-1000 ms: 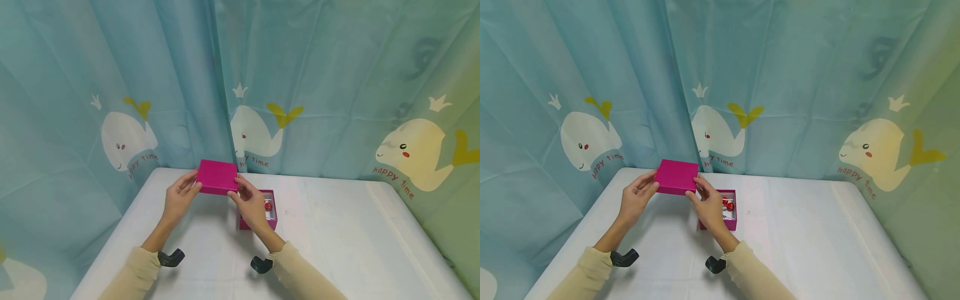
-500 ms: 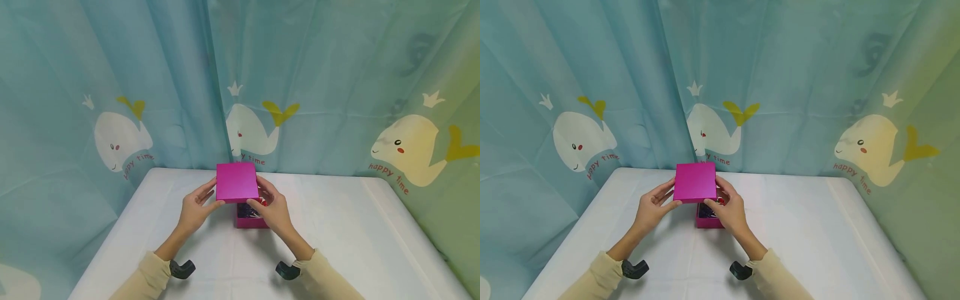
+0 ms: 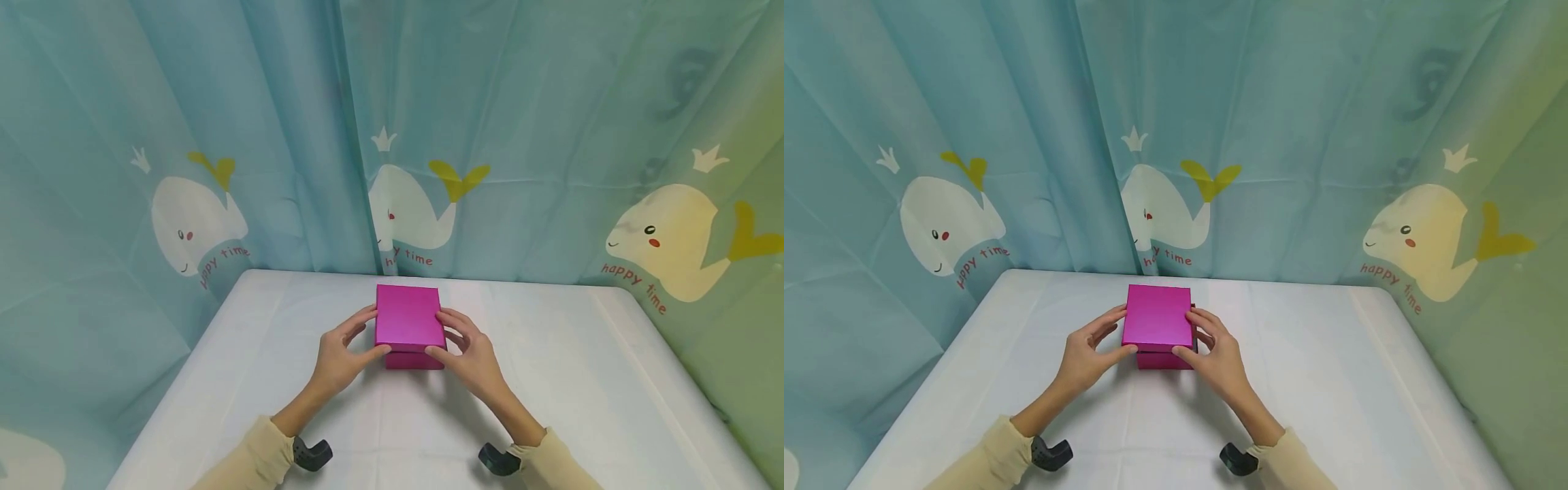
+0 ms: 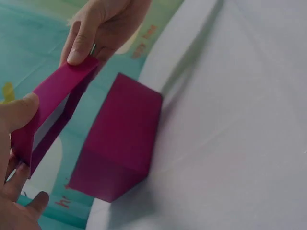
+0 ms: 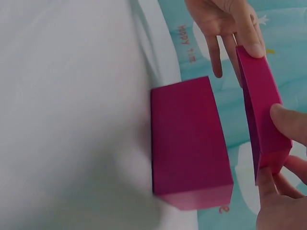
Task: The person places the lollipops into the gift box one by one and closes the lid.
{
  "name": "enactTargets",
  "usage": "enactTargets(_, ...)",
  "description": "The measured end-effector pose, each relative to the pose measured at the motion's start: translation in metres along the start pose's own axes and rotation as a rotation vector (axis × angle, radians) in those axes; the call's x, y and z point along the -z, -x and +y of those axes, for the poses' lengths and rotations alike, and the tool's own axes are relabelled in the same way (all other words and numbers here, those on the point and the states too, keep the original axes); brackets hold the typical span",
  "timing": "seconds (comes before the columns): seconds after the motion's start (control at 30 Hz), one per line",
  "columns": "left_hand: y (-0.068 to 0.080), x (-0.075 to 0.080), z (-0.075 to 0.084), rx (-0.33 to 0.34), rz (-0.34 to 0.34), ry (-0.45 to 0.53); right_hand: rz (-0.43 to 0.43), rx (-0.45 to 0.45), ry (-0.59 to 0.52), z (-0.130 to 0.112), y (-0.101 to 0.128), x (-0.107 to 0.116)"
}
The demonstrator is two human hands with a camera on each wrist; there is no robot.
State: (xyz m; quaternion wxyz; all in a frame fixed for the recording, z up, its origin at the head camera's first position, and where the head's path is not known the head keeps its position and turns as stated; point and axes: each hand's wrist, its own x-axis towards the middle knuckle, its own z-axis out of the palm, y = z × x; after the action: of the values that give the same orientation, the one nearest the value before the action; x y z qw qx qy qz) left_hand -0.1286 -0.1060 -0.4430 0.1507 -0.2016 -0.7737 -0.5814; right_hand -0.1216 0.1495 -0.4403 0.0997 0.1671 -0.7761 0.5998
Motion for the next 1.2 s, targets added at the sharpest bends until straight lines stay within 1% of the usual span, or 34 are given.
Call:
enactTargets(0.1, 0.002, -0.006, 0.001, -0.014, -0.004, -0.019, 0.0, -0.002, 0.019, 0.005, 0.004, 0.004)
enactTargets(0.17, 0.003, -0.01, -0.001, -0.026, -0.009, -0.028, 0.004, -0.005, 0.034, 0.008, 0.006, 0.007)
enactTargets(0.3, 0.004, -0.014, -0.012, -0.054, -0.013, -0.035, 0.01, -0.001, 0.051, 0.015, 0.007, 0.01)
enactTargets(0.43, 0.005, -0.016, -0.022, -0.066, -0.007, -0.039, -0.003, 0.016, 0.07, 0.02, 0.005, 0.01)
enactTargets(0.53, 0.006, -0.017, -0.027, -0.062, -0.011, -0.035, -0.007, 0.022, 0.078, 0.023, 0.004, 0.01)
enactTargets(0.77, 0.007, -0.018, -0.032, -0.026, -0.042, -0.034, -0.007, -0.003, 0.083, 0.025, 0.003, 0.01)
enactTargets(1.0, 0.005, -0.019, -0.037, -0.031, -0.046, -0.033, -0.019, -0.022, 0.096, -0.011, 0.005, 0.008)
enactTargets(1.1, 0.003, -0.019, -0.036, -0.013, -0.049, -0.036, -0.016, -0.037, 0.101, -0.003, 0.002, 0.008)
enactTargets(1.2, 0.001, -0.02, -0.036, 0.008, -0.052, -0.035, -0.011, -0.052, 0.114, 0.015, 0.001, 0.007)
